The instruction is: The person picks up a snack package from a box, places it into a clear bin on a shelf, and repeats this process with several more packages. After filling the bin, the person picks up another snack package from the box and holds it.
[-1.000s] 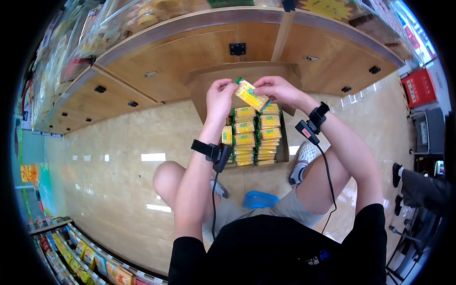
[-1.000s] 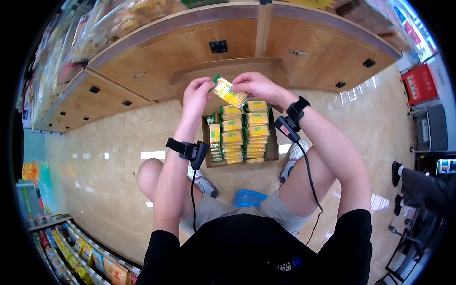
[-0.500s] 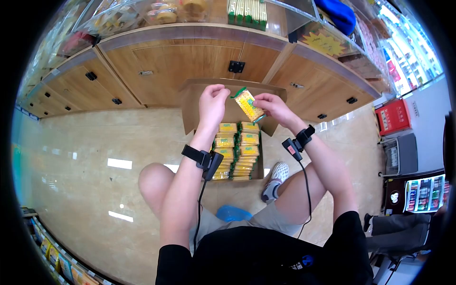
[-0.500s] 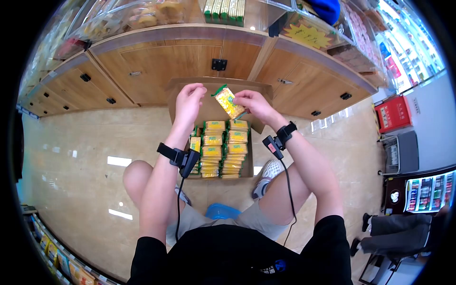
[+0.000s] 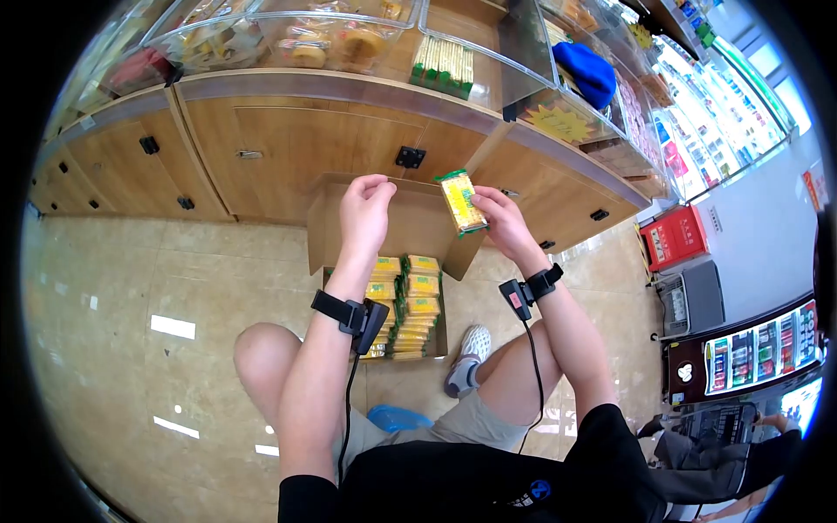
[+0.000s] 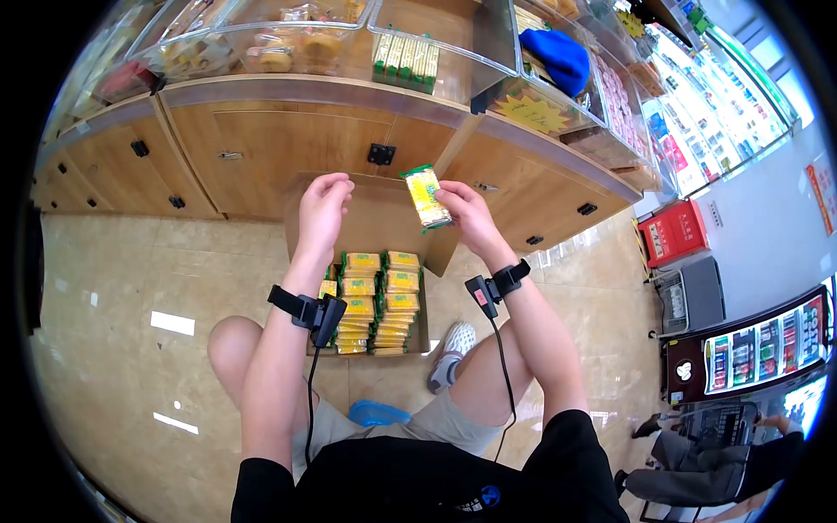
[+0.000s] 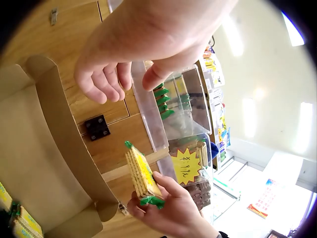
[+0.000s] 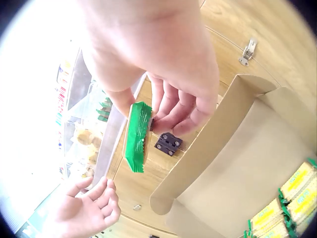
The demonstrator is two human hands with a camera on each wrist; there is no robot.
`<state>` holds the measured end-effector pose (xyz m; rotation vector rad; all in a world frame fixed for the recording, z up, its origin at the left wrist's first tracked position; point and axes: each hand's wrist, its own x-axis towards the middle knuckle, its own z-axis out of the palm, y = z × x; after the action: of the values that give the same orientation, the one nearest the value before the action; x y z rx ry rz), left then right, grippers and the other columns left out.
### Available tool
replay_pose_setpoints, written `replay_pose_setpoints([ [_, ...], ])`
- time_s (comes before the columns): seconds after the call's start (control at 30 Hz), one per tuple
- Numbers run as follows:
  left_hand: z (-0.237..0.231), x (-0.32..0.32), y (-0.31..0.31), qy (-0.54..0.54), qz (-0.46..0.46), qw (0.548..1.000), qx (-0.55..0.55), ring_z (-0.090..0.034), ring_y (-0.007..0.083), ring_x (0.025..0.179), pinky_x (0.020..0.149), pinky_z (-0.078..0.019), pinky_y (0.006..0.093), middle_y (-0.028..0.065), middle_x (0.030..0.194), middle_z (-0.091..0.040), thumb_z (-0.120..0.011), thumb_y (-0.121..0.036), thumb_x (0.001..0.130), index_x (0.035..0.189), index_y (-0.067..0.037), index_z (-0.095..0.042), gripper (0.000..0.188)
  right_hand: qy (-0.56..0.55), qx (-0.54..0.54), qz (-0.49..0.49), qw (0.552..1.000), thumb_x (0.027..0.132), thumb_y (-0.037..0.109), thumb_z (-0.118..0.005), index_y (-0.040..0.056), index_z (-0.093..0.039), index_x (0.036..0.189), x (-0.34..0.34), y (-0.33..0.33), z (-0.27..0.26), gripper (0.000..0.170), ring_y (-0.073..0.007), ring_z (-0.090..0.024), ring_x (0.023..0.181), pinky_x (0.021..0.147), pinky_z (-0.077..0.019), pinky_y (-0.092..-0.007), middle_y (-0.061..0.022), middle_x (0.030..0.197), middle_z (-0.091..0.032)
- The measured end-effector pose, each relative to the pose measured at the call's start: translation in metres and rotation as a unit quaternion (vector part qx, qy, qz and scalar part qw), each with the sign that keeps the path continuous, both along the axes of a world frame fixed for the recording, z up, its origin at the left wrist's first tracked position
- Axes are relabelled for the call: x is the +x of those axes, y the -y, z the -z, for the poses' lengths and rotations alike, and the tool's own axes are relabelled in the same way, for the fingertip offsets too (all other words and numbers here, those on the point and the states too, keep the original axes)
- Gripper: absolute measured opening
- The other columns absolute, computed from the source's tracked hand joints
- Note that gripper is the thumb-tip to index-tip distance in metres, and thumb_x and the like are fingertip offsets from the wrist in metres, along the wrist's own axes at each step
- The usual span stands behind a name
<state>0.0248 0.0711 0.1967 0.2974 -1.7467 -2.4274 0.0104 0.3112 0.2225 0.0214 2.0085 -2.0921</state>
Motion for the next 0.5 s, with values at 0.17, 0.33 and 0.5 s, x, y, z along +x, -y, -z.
replay_pose_setpoints([
  [0.17, -0.003, 0.001, 0.006, -0.008, -0.017, 1.000, 0.018, -0.057, 0.0128, 0.082, 0.072, -0.0446, 0.0252, 0.0079, 0.090, -0.062, -0.063, -0.014, 0.077, 0.098, 0.000, -0.060, 0.025, -0.019, -0.019, 0.009, 1.000, 0.089, 0.019, -0.055, 0.0027, -0.050, 0.117, 0.006, 0.005, -0.018, 0.032, -0.0136, -0.061, 0.088, 0.071, -0.0518, -0.0307, -0.0054, 0.101, -0.061],
  [0.33, -0.005, 0.006, 0.008, -0.011, -0.017, 1.000, 0.023, -0.057, 0.0124, 0.080, 0.070, -0.0446, 0.0246, 0.0074, 0.088, -0.062, -0.061, -0.012, 0.077, 0.098, 0.000, -0.060, 0.024, -0.053, 0.034, 0.025, 0.998, 0.089, 0.019, -0.054, 0.0022, -0.050, 0.116, 0.007, 0.016, -0.043, 0.032, -0.0132, -0.061, 0.086, 0.070, -0.0517, -0.0296, -0.0049, 0.099, -0.061],
  [0.5, -0.002, 0.007, 0.010, -0.026, -0.020, 0.999, 0.035, -0.057, 0.0121, 0.080, 0.070, -0.0446, 0.0243, 0.0069, 0.088, -0.062, -0.061, -0.011, 0.077, 0.097, 0.001, -0.060, 0.022, -0.099, 0.055, 0.018, 0.993, 0.088, 0.020, -0.056, 0.0019, -0.051, 0.115, 0.002, 0.025, -0.082, 0.033, -0.0115, -0.061, 0.085, 0.068, -0.0521, -0.0287, -0.0041, 0.098, -0.061],
])
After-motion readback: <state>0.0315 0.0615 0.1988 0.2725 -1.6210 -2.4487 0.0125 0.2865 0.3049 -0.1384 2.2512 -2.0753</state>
